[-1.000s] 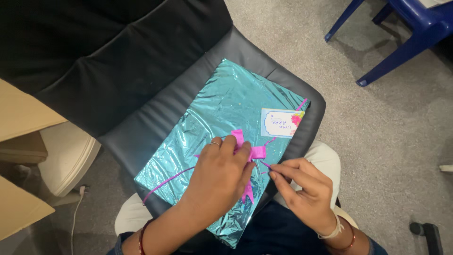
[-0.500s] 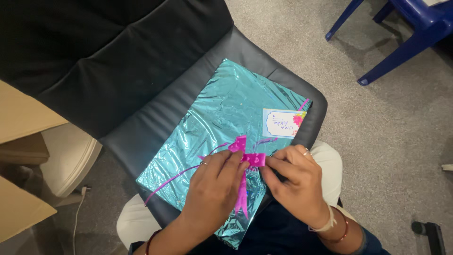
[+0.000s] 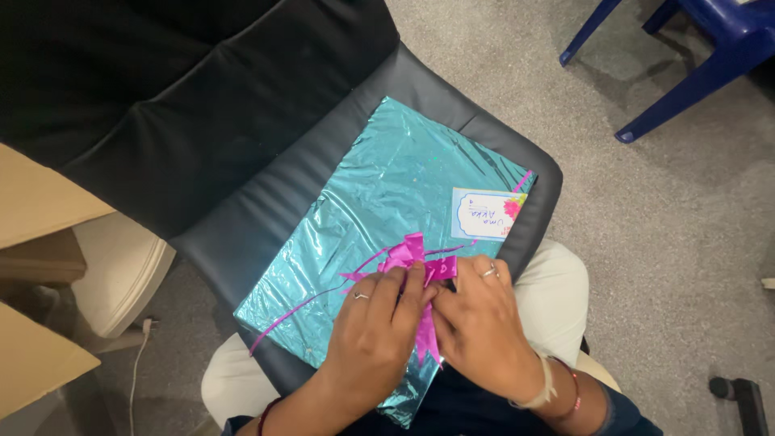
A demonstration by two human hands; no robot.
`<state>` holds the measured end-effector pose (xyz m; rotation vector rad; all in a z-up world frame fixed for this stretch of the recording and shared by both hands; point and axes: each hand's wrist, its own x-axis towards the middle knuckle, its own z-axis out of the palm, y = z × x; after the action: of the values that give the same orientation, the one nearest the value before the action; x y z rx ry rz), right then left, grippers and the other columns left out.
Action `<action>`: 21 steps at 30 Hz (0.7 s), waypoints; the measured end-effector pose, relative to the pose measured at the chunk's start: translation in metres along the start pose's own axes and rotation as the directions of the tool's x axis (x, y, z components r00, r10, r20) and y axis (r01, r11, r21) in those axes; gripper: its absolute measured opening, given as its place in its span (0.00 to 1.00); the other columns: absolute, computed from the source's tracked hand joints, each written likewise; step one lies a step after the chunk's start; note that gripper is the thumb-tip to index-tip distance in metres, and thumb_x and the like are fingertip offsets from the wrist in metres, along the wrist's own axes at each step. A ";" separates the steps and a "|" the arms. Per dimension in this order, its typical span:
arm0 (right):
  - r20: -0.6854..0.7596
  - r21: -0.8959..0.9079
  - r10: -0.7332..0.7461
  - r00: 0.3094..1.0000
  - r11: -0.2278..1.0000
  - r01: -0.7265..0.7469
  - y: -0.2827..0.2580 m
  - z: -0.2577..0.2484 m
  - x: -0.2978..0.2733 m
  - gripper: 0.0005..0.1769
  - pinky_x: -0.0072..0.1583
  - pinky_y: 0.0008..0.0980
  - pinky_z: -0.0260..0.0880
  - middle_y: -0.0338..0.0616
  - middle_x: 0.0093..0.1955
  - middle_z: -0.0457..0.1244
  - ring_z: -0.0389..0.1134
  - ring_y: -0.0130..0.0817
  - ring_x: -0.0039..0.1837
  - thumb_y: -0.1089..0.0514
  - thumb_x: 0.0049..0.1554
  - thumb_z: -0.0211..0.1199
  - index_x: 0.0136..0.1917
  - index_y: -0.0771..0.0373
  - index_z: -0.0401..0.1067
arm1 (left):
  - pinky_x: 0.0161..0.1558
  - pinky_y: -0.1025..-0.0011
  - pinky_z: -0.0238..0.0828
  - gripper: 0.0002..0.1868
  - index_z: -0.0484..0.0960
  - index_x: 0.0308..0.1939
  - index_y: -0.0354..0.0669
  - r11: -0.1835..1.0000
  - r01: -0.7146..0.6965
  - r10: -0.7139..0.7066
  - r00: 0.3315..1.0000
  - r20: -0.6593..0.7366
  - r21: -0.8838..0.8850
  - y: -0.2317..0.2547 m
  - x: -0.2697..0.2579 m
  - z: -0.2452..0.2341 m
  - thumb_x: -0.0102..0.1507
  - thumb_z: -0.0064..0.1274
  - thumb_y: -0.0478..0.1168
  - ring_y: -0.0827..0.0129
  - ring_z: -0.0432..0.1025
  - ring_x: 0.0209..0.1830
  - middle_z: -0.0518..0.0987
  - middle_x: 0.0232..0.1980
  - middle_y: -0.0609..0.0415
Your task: The person wraps a rectangular gift box with shiny teal wrapping paper, folds and smooths the edges, and secures the package with a pink ribbon bow. A small gift tag is attached to the top of the wrapped box.
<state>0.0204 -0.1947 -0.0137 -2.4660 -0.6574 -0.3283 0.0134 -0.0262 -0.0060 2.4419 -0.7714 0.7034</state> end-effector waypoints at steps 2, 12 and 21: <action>0.076 -0.023 -0.004 0.997 1.000 0.005 -0.001 -0.006 -0.005 0.05 0.53 0.48 0.53 0.52 0.43 0.57 0.59 0.51 0.51 0.61 0.49 0.65 0.39 0.63 0.74 | 0.49 0.59 0.73 0.18 0.79 0.55 0.25 1.000 0.004 -0.004 0.999 0.041 -0.004 0.000 -0.003 0.003 0.65 0.59 0.37 0.50 0.73 0.47 0.78 0.49 0.39; 0.012 -0.073 0.035 0.999 0.997 -0.034 0.010 -0.017 -0.016 0.29 0.64 0.52 0.48 0.47 0.56 0.61 0.59 0.45 0.60 0.57 0.53 0.62 0.67 0.66 0.69 | 0.54 0.55 0.68 0.22 0.79 0.54 0.26 0.999 0.023 -0.031 0.978 0.204 0.043 0.008 -0.008 0.000 0.64 0.57 0.42 0.46 0.69 0.51 0.76 0.55 0.37; -0.279 0.178 0.115 0.954 0.982 -0.066 0.026 -0.008 -0.035 0.20 0.67 0.47 0.66 0.53 0.56 0.65 0.67 0.52 0.61 0.66 0.54 0.65 0.60 0.69 0.73 | 0.55 0.54 0.66 0.21 0.79 0.56 0.30 0.996 0.091 -0.088 0.969 0.232 -0.002 0.010 -0.002 -0.005 0.63 0.57 0.40 0.47 0.69 0.54 0.75 0.58 0.41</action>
<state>0.0037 -0.2316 -0.0317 -2.2218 -0.4281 -0.5607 0.0044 -0.0297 -0.0012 2.5594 -0.7435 0.3816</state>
